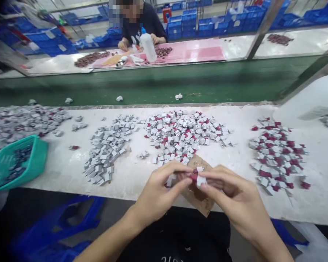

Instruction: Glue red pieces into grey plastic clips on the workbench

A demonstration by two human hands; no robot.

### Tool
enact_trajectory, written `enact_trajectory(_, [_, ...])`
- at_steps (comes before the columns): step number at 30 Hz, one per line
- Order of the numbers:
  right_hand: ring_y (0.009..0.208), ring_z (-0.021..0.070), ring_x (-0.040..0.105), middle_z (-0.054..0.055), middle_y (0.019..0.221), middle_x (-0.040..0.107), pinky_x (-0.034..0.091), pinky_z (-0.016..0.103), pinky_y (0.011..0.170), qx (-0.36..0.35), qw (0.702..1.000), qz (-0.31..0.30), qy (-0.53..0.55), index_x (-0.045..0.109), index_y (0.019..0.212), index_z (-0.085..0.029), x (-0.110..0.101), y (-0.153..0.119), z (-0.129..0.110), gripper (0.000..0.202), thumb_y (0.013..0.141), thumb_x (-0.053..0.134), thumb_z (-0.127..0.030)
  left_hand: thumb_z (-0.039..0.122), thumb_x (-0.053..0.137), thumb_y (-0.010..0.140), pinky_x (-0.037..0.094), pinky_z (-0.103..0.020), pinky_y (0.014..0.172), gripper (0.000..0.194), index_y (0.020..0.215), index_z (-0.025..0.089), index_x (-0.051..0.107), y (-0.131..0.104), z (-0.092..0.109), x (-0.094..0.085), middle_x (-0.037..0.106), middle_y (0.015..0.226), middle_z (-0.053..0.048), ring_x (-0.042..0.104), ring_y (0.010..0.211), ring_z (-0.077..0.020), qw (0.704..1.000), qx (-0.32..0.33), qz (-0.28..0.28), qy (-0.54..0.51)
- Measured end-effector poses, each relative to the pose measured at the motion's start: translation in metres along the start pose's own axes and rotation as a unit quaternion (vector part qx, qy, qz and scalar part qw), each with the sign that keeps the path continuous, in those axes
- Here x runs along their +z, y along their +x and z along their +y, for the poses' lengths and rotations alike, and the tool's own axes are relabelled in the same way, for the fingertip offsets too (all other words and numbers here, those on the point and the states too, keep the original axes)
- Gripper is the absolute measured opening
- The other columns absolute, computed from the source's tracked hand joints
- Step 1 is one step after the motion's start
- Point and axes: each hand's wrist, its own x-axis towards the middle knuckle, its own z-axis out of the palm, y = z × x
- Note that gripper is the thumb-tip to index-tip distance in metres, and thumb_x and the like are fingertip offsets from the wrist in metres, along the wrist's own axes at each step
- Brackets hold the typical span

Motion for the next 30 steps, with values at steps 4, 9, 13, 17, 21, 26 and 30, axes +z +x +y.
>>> enact_trajectory(4, [0.089, 0.0306, 0.091, 0.010, 0.106, 0.092, 0.078, 0.030, 0.072, 0.027, 0.995, 0.091, -0.037, 0.099, 0.107, -0.033, -0.011, -0.050, 0.031, 0.030, 0.091, 0.097, -0.058, 0.045, 0.069, 0.110, 0.063, -0.053, 0.102, 0.029, 0.129, 0.025, 0.079, -0.069, -0.030, -0.040, 0.073, 0.120, -0.014, 0.072, 0.109, -0.0325, 0.940, -0.097, 0.198, 0.260])
enact_trajectory(9, [0.103, 0.0323, 0.091, 0.008, 0.116, 0.092, 0.078, 0.031, 0.083, 0.084, 0.976, 0.191, -0.056, 0.098, 0.111, -0.033, -0.021, -0.075, 0.064, 0.036, 0.086, 0.099, -0.059, 0.054, 0.063, 0.105, 0.045, -0.080, 0.114, 0.053, 0.130, 0.009, 0.077, -0.108, -0.068, -0.099, 0.059, 0.129, -0.028, 0.055, 0.131, -0.0558, 0.764, -0.202, 0.370, 0.488])
enact_trajectory(13, [0.096, 0.0277, 0.088, 0.007, 0.111, 0.091, 0.076, 0.031, 0.083, 0.035, 0.980, 0.179, -0.076, 0.098, 0.110, -0.035, -0.014, -0.073, 0.057, 0.022, 0.093, 0.095, -0.049, 0.053, 0.055, 0.110, 0.044, -0.078, 0.114, 0.046, 0.116, 0.014, 0.078, -0.111, -0.075, -0.115, 0.064, 0.128, -0.030, 0.057, 0.129, -0.0554, 0.761, -0.194, 0.355, 0.507])
enact_trajectory(17, [0.096, 0.0260, 0.085, 0.007, 0.109, 0.089, 0.073, 0.033, 0.080, -0.003, 0.984, 0.160, -0.078, 0.097, 0.115, -0.036, -0.002, -0.066, 0.047, 0.016, 0.100, 0.091, -0.039, 0.047, 0.056, 0.108, 0.051, -0.064, 0.110, 0.031, 0.105, 0.022, 0.075, -0.106, -0.072, -0.108, 0.073, 0.110, -0.019, 0.068, 0.110, -0.0425, 0.813, -0.145, 0.323, 0.462])
enact_trajectory(21, [0.104, 0.0274, 0.084, 0.008, 0.113, 0.088, 0.074, 0.038, 0.087, -0.012, 0.986, 0.146, -0.082, 0.096, 0.117, -0.034, 0.006, -0.062, 0.047, 0.016, 0.104, 0.088, -0.037, 0.046, 0.069, 0.107, 0.058, -0.042, 0.084, 0.024, 0.111, 0.024, 0.079, -0.097, -0.067, -0.083, 0.070, 0.100, -0.007, 0.064, 0.078, -0.0234, 0.876, -0.090, 0.285, 0.380])
enact_trajectory(26, [0.103, 0.0254, 0.084, 0.007, 0.112, 0.089, 0.073, 0.038, 0.090, -0.024, 0.986, 0.135, -0.092, 0.096, 0.120, -0.034, 0.012, -0.055, 0.047, 0.017, 0.107, 0.086, -0.034, 0.045, 0.070, 0.108, 0.059, -0.034, 0.077, 0.027, 0.119, 0.025, 0.084, -0.089, -0.065, -0.055, 0.072, 0.104, -0.004, 0.067, 0.078, -0.0192, 0.921, -0.091, 0.215, 0.311])
enact_trajectory(30, [0.104, 0.0251, 0.084, 0.007, 0.111, 0.088, 0.071, 0.037, 0.090, -0.024, 0.988, 0.123, -0.095, 0.095, 0.117, -0.033, 0.013, -0.051, 0.047, 0.015, 0.108, 0.083, -0.032, 0.046, 0.068, 0.110, 0.062, -0.032, 0.085, 0.026, 0.118, 0.028, 0.085, -0.091, -0.064, -0.062, 0.079, 0.120, -0.004, 0.072, 0.083, -0.0175, 0.939, -0.111, 0.143, 0.292])
